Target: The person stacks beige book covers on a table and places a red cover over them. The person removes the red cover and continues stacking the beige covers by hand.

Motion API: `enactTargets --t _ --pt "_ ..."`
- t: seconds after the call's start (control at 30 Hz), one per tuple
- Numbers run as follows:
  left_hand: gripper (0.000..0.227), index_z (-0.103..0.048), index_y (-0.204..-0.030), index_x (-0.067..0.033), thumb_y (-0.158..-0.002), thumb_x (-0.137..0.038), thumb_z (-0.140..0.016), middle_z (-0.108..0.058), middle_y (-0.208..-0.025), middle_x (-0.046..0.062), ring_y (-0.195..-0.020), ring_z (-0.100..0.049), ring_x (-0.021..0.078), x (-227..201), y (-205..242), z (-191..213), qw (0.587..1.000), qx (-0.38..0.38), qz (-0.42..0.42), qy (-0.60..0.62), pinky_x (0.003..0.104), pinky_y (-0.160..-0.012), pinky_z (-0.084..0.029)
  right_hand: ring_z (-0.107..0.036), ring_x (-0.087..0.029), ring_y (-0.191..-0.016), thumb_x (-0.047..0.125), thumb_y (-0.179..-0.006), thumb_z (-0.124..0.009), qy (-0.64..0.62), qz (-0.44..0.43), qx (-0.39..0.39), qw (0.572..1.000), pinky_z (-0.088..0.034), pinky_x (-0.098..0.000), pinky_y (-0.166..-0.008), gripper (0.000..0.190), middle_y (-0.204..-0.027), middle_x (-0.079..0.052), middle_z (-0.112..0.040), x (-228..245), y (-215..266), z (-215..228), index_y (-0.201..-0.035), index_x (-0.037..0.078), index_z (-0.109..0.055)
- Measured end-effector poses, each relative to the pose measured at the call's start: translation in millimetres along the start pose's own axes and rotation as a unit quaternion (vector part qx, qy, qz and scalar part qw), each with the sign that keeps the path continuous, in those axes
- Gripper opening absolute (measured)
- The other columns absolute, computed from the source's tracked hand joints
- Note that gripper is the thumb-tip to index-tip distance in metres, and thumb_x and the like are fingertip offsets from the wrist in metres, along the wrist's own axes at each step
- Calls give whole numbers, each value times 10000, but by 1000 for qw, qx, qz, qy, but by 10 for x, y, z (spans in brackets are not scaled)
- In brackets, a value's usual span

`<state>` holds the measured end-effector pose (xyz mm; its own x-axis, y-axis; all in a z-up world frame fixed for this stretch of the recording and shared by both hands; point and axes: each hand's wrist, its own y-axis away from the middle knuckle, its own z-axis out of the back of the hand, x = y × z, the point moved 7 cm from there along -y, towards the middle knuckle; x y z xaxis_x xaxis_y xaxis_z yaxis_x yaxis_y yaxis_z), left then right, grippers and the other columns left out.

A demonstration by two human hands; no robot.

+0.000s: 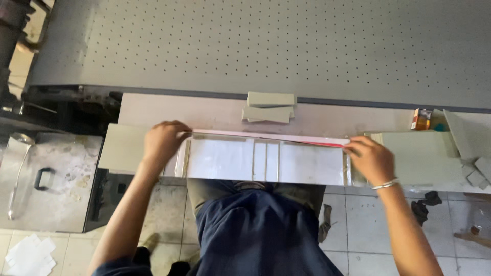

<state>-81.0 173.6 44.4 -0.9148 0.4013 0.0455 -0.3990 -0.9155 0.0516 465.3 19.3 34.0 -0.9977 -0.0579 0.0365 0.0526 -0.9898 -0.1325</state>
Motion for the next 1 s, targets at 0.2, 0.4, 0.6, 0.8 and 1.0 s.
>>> enactTargets --t 0.2,0.4,0.6,0.8,1.0 --pt "218 -799 -1020 -225 -815 -217 -871 -751 -1182 -53 -1156 -699 271 499 -105 -262 891 -29 92 444 473 -1026 -528 -714 -225 -1089 298 -776 -916 -296 -138 -26 945 -538 -329 -953 224 -1094 6 -772 -705 -171 -47 -942 187 -814" --pt "232 -736 -1089 -69 -896 -148 -837 -648 -1159 118 -1135 -636 328 829 -1015 115 752 -158 76 636 545 -1071 -481 -633 -202 -798 380 -793 -1003 -444 -322 -123 827 -529 -371 -662 583 -925 -67 -662 -1449 -1146 -553 -1169 29 -729" --pt "928 -145 -1639 -101 -1088 -635 -667 -94 -1697 208 -1553 -156 420 1108 -2412 185 856 -127 385 322 671 -1205 -253 -618 -24 -663 338 -786 -930 -519 -388 -235 724 -637 -208 -452 771 -1010 94 -675 -1345 -2492 -139 -1435 90 -598" --pt "560 -548 -1437 -33 -967 -197 -805 -273 -1562 364 -1389 -289 660 -418 -1608 133 846 -342 67 404 798 -1080 -351 -633 -268 -1013 276 -988 -780 -379 -252 -320 831 -528 -432 -871 178 -1078 -85 -621 -322 -1830 -218 -1054 119 -727" --pt "93 -782 -991 -179 -903 -151 -788 -513 -1555 136 -1462 -382 465 -930 -284 -1004 867 -279 93 403 570 -1189 -362 -655 -250 -969 274 -822 -913 -307 -232 -240 891 -501 -366 -923 301 -904 -29 -696 403 -500 -1083 -743 136 -657"
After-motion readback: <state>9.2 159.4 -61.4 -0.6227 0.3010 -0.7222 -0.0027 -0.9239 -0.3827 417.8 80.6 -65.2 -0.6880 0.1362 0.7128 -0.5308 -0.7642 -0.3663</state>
